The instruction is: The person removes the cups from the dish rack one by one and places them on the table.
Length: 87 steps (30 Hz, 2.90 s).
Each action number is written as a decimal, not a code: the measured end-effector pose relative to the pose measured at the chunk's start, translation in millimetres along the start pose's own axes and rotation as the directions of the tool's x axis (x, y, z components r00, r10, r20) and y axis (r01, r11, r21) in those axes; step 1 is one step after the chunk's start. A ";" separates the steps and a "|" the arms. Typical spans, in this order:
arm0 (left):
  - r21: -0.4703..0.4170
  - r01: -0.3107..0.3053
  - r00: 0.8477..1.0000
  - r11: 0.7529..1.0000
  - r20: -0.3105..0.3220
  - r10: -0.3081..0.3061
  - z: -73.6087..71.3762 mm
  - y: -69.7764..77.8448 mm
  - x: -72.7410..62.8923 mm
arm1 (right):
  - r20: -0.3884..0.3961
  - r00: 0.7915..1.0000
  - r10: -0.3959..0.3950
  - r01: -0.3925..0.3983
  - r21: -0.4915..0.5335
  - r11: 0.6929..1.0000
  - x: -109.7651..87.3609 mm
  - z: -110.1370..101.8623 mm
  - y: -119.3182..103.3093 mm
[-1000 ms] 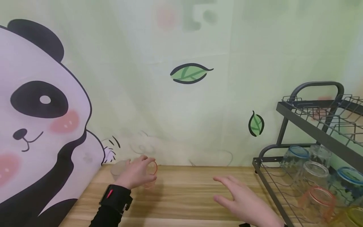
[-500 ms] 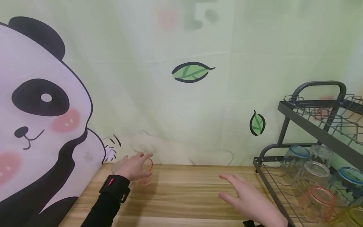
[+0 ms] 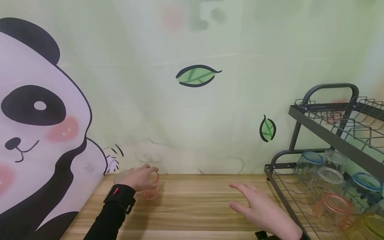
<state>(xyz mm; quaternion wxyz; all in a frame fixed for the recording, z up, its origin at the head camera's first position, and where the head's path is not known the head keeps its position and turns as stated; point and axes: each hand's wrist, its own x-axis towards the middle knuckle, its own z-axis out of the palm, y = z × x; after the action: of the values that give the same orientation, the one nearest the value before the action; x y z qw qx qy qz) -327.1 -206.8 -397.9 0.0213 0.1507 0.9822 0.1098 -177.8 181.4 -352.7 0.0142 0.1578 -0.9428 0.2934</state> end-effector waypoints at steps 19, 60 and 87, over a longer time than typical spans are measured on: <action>0.000 -0.051 0.998 0.999 0.029 0.051 -4.3 -0.2 -4.7 | -0.011 1.000 -0.009 0.009 -0.007 1.000 -2.8 -2.0 -0.6; -0.332 -0.289 0.955 0.898 -0.032 0.296 24.4 120.1 -28.0 | -0.248 0.967 0.065 -0.093 -0.105 0.990 -19.2 -37.5 49.2; -0.597 -0.397 0.901 0.697 -0.110 0.419 41.3 186.8 -39.0 | -0.104 0.720 0.686 -0.694 -0.105 0.712 -72.8 -90.9 141.4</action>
<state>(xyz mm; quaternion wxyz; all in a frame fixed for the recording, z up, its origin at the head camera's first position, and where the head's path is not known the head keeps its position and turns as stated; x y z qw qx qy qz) -232.3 -36.0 -396.3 0.0604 0.3513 0.8358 0.4177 -157.8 363.2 -363.8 -0.0584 -0.2152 -0.9504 0.2168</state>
